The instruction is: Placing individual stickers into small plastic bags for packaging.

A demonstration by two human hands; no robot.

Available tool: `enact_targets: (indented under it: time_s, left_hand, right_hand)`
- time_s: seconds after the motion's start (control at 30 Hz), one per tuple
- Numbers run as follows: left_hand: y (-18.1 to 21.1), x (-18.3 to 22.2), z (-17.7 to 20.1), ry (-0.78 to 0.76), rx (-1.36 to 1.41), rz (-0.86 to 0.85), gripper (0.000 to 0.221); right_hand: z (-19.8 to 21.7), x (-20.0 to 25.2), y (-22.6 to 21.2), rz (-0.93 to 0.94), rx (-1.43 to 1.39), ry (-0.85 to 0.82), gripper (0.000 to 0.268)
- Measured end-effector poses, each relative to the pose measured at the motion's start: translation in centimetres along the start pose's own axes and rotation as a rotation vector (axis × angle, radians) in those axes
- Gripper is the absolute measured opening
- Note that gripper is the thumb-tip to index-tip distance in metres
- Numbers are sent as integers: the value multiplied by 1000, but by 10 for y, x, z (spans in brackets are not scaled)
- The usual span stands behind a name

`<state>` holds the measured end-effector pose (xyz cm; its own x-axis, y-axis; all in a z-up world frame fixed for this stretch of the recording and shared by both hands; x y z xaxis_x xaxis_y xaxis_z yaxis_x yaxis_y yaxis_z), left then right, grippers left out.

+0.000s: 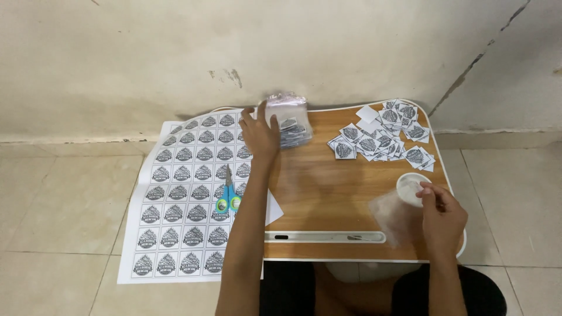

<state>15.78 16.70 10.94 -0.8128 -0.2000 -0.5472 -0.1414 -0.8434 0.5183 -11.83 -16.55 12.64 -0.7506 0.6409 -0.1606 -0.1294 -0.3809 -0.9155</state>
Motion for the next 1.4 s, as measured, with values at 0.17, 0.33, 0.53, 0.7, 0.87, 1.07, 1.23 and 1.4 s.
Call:
enact_targets:
  time_s: [0.17,0.33,0.53,0.7,0.87,1.07,1.23,1.4]
  left_hand:
    - [33,28,7,-70,-21,-145,30]
    - [82,72,26,54,119,-326,28]
    - [130,150,43,-149,367,-437,18]
    - [155,199,50,-143,282,-489,14]
    - [153,220,52,-259,437,-348,5]
    - [151,235,57,-398,595,-188,9]
    - [174,235,76,-385,679,-204,9]
    - [196,241,69,-452,799,-159,6]
  right_hand:
    - [10,-15,38,199,462,36,30]
    - [17,-25,78,183,780,38,61]
    - [17,-24,80,138,706,16,44]
    - [22,-27,93,151,626,66,19]
    - [26,-21,89,191,564,83,18]
    - [26,-6,46,164,310,88,12]
    - [25,3,23,-92,-59,49,10]
    - [22,8,27,-234,-249,-14,13]
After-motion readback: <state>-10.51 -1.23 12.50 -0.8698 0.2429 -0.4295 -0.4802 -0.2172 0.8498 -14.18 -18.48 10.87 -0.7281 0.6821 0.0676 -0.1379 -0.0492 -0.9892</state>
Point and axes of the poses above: each hand's wrist, its own x-axis away from the middle knuckle, its own z-axis out of the back of the hand, y = z × x, the point moved 4 cm from there along -x, towards the middle knuckle, and after that the axes turned 1 degree about -y, right-handed, at the moved point
